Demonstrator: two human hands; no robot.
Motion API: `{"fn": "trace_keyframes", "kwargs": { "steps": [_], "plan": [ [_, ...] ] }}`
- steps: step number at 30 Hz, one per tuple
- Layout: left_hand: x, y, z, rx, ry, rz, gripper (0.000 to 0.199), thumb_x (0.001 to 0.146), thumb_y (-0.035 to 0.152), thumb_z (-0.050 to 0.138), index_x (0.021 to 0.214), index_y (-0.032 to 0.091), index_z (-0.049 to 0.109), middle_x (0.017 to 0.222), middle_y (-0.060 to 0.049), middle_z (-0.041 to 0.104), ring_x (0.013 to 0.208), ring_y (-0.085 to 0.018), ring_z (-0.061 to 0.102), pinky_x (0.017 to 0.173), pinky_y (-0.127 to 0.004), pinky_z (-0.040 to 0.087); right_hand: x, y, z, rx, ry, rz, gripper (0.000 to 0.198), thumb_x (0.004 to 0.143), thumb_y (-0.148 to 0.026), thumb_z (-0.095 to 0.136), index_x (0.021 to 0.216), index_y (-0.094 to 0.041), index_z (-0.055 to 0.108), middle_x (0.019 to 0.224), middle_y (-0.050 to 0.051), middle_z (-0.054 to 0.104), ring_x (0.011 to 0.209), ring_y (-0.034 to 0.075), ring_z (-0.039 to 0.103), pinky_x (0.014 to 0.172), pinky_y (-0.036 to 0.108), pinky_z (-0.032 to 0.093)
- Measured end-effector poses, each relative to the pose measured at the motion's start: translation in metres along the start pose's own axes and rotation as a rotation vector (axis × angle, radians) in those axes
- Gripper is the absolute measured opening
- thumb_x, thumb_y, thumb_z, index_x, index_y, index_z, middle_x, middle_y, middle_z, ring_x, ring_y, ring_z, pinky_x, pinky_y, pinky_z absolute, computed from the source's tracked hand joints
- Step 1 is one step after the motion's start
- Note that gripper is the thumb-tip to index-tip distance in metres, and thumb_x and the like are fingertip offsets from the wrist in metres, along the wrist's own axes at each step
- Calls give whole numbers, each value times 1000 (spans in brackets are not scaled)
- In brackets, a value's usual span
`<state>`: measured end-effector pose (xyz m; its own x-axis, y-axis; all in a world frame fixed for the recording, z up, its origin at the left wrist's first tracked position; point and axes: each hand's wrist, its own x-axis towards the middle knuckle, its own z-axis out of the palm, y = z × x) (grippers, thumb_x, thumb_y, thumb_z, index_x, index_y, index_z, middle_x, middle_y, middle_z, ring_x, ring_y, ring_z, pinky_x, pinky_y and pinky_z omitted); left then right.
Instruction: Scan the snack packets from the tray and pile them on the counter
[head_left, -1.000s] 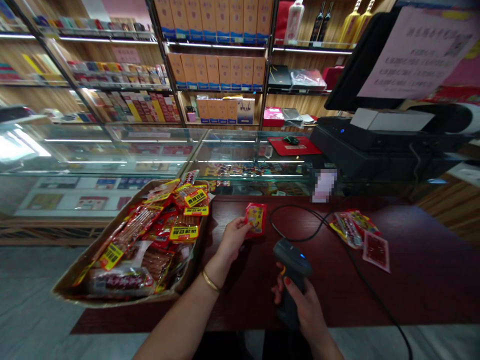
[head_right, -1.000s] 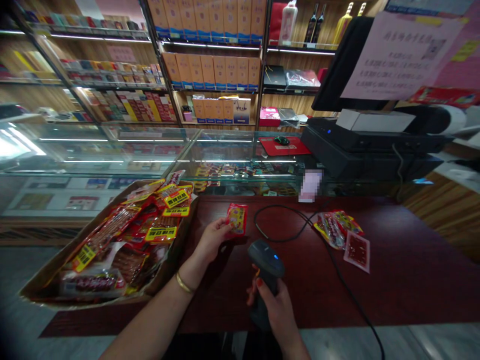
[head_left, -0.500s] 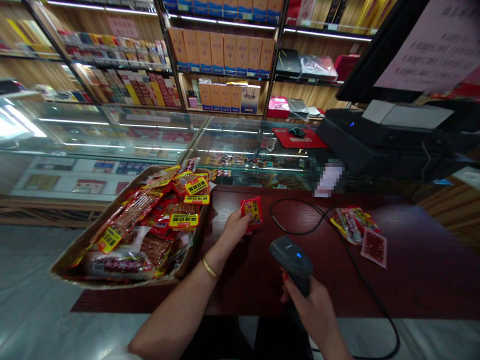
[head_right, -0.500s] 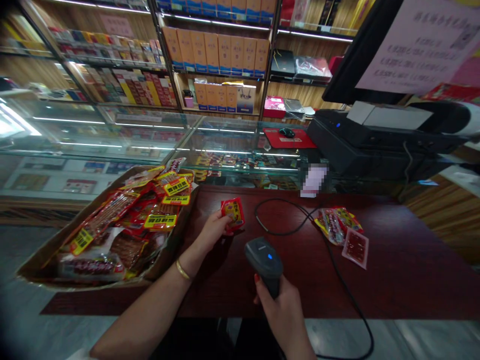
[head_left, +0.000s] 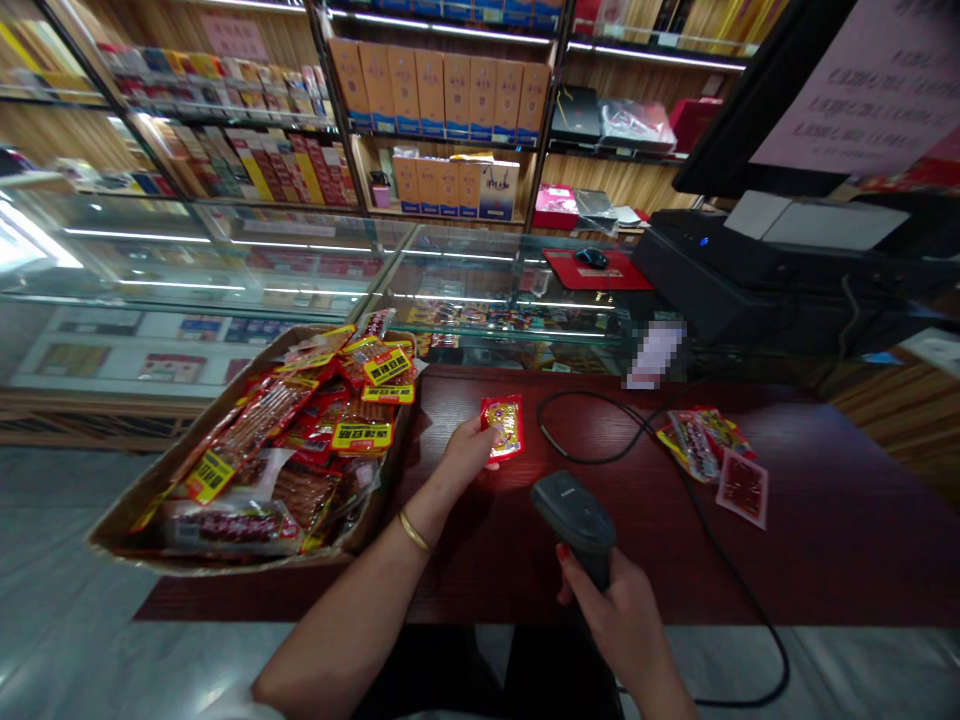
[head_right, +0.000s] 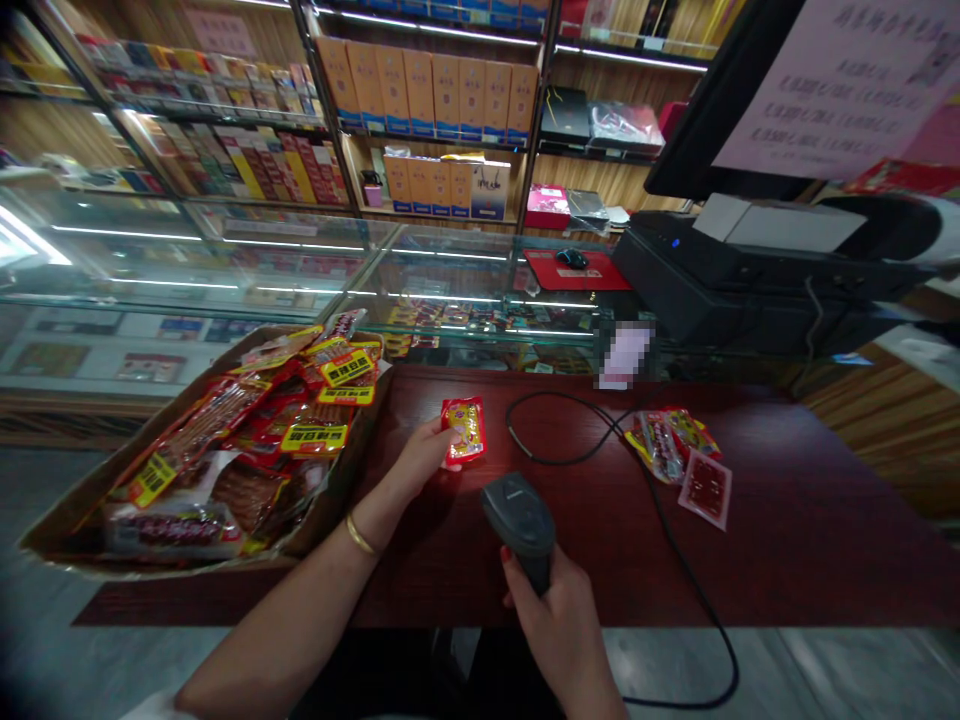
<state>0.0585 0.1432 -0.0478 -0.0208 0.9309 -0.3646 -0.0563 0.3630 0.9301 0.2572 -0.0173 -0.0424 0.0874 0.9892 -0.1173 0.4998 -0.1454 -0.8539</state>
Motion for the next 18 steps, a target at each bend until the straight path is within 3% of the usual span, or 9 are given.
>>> {"fn": "trace_keyframes", "kwargs": {
  "steps": [3, 6, 11, 14, 18],
  "plan": [
    [0, 3, 2, 11, -3, 17, 22, 75, 19, 67, 96, 16, 71, 71, -2, 73, 55, -15, 66, 45, -20, 48, 1, 6, -1, 137, 47, 45, 40, 85, -61, 68, 80, -21, 68, 60, 3, 71, 58, 22, 69, 60, 29, 49],
    [0, 3, 3, 8, -16, 60, 30, 73, 15, 71, 103, 17, 66, 71, 1, 73, 53, -13, 65, 43, -17, 46, 3, 19, -1, 498, 39, 85, 35, 80, -52, 80, 81, -19, 69, 57, 1, 69, 54, 18, 65, 60, 27, 50],
    [0, -3, 16, -114, -225, 101, 45, 72, 25, 81, 113, 16, 62, 84, -5, 78, 60, -15, 69, 51, -20, 52, 14, 41, -5, 854, 52, 60, 58, 74, -68, 77, 101, -18, 69, 59, -6, 63, 40, 14, 60, 65, 38, 59],
    [-1, 2, 56, -74, -372, 45, 41, 75, 32, 79, 109, 17, 64, 87, -6, 77, 62, -15, 70, 50, -20, 53, 15, 48, -7, 975, 76, 29, 55, 74, -65, 78, 104, -20, 68, 61, -7, 62, 40, 12, 59, 62, 37, 60],
    [5, 24, 143, 37, -581, 7, 23, 79, 25, 72, 100, 15, 69, 79, -5, 75, 62, -14, 69, 56, -22, 55, 10, 54, -3, 1031, 89, 0, 48, 74, -55, 83, 102, -18, 70, 63, -4, 66, 41, 13, 61, 54, 33, 58]
  ]
}}
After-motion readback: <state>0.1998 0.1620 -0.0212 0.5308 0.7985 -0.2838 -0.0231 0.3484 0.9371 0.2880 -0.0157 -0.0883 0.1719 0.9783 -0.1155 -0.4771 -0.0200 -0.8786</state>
